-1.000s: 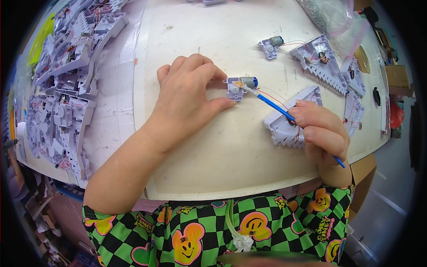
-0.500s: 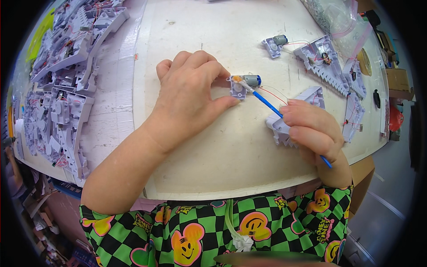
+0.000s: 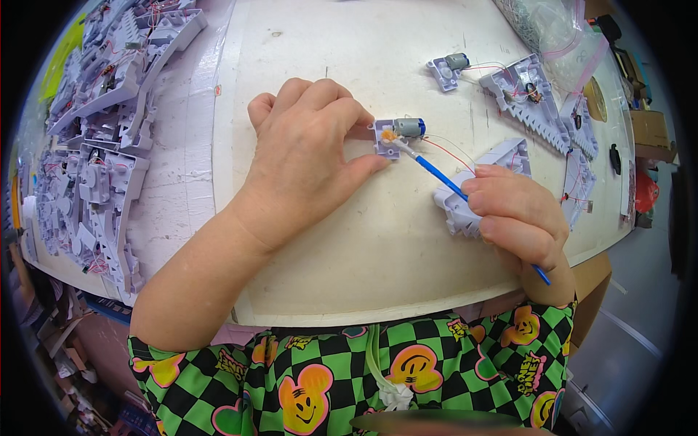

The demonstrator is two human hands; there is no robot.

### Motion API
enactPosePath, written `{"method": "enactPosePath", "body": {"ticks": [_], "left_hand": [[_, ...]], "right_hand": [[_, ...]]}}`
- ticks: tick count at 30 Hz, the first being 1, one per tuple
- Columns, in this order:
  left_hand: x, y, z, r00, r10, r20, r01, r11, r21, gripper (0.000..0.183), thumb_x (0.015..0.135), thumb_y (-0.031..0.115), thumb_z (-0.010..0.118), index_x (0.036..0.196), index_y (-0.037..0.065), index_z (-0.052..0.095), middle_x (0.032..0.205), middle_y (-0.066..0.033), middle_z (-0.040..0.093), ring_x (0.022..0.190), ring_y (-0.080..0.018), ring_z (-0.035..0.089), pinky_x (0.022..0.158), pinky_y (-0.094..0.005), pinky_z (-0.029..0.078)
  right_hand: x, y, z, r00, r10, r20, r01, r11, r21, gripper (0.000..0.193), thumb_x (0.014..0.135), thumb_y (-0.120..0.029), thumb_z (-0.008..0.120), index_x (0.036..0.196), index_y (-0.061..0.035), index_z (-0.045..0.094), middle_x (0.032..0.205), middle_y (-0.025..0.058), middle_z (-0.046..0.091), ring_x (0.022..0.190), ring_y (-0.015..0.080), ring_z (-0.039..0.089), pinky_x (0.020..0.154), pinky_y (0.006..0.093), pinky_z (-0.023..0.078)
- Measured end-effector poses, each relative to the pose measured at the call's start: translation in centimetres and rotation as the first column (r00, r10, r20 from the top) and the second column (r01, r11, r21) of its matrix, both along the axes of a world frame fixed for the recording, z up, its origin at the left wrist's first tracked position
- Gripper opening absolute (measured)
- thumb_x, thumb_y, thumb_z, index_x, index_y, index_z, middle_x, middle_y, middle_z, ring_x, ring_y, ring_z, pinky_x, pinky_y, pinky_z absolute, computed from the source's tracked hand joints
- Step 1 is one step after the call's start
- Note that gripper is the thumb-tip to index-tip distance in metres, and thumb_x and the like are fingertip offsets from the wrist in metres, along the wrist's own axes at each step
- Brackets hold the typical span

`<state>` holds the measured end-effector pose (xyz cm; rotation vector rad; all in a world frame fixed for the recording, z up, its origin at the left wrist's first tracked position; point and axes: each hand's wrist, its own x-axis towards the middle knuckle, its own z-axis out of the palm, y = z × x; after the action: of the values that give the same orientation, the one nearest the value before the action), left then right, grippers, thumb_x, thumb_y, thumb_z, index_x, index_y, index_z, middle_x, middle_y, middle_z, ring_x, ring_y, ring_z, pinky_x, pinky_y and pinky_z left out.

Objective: The person assembles small electronic components by applying adhesive with a brush to plastic frames, then mounting small motors onto them.

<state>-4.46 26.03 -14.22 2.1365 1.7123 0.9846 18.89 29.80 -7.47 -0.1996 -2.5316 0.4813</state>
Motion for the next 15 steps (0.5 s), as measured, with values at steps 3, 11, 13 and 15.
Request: {"method": "enactPosePath", "body": {"ticks": [3,11,13,15], "left_hand": [[-0.1,0.0,-0.2,1.0,0.01,-0.001,-0.01,1.0,-0.005,0.028,0.059,0.023,0.079,0.081,0.011,0.067,0.091,-0.0002,0.058,0.093,-0.0201,0.05,0.082,-0.036,0.029],[0.0,0.1,-0.2,1.0,-0.012,0.012,0.011,0.999,0.035,0.028,0.062,0.022,0.078,0.082,0.009,0.065,0.088,-0.0001,0.057,0.092,-0.021,0.048,0.079,-0.0395,0.027],[0.0,0.1,0.1,1.0,0.009,-0.006,-0.009,1.0,0.007,0.028,0.06,0.023,0.079,0.082,0.01,0.066,0.09,-0.0005,0.058,0.094,-0.0206,0.049,0.081,-0.038,0.027],[0.0,0.1,0.0,1.0,0.023,-0.02,-0.024,0.999,-0.023,0.029,0.059,0.023,0.079,0.082,0.01,0.067,0.092,-0.0009,0.058,0.095,-0.0202,0.05,0.084,-0.0364,0.028]], "right_hand": [[0.1,0.1,0.2,1.0,0.009,-0.01,-0.009,1.0,-0.009,0.021,0.075,-0.003,0.065,0.094,-0.0008,0.055,0.091,0.0193,0.063,0.081,0.0298,0.065,0.076,0.0437,0.055],[0.5,0.1,-0.6,0.973,-0.134,-0.188,0.108,0.984,-0.145,0.023,0.077,0.009,0.061,0.097,-0.0001,0.055,0.093,0.0193,0.064,0.082,0.0301,0.065,0.076,0.0387,0.054],[0.6,0.5,-0.8,0.981,-0.145,-0.13,0.124,0.98,-0.154,0.02,0.08,0.008,0.06,0.098,0.0002,0.056,0.092,0.019,0.064,0.081,0.0293,0.065,0.073,0.0351,0.052],[0.6,0.6,-1.1,0.977,-0.162,-0.142,0.139,0.977,-0.163,0.019,0.081,0.007,0.059,0.099,0.0009,0.055,0.092,0.0188,0.064,0.081,0.029,0.065,0.072,0.0341,0.052]]}}
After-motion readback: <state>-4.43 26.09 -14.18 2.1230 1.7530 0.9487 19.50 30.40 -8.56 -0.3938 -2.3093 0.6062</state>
